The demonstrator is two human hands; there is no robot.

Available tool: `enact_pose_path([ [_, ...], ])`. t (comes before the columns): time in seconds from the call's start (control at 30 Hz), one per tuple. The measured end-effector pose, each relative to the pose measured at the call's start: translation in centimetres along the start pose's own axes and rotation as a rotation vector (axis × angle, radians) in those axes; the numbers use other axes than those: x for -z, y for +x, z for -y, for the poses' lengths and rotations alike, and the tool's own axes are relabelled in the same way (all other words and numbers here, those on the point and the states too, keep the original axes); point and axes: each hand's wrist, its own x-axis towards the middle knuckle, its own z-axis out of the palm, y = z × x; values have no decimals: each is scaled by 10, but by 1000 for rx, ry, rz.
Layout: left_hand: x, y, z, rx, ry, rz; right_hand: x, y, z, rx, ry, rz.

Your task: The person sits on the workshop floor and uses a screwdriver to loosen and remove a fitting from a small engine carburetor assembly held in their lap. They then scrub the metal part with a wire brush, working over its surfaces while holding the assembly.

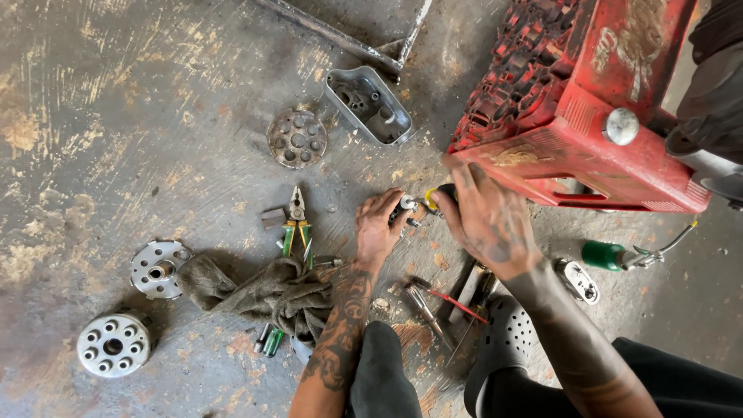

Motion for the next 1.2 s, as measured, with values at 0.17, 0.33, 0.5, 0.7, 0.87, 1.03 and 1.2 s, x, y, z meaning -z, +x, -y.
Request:
enact_pose_path([
  [0.17, 5, 3, -3, 13, -11, 28, 8, 7, -2, -226, -73, 267],
  [0.33, 9, 4, -5, 36, -79, 47, 0, -3, -22, -152, 118, 347],
  [0.5, 10, 2, -2, 37, -159, 111, 1, -1, -16, -148, 11, 260],
  [0.7, 11, 5, -1, 31, -181, 149, -20, -2, -30, -178, 28, 221],
  [0.87, 14, 1, 0, 58, -191, 171, -19, 2, -25, -107, 1, 345],
  [1.03, 30, 4, -8, 114, -223, 204, -19, 7, -32, 243, -335, 309],
  [1.2, 29, 1, -7, 89, -229, 218, -34, 19, -54, 39, -127, 657],
])
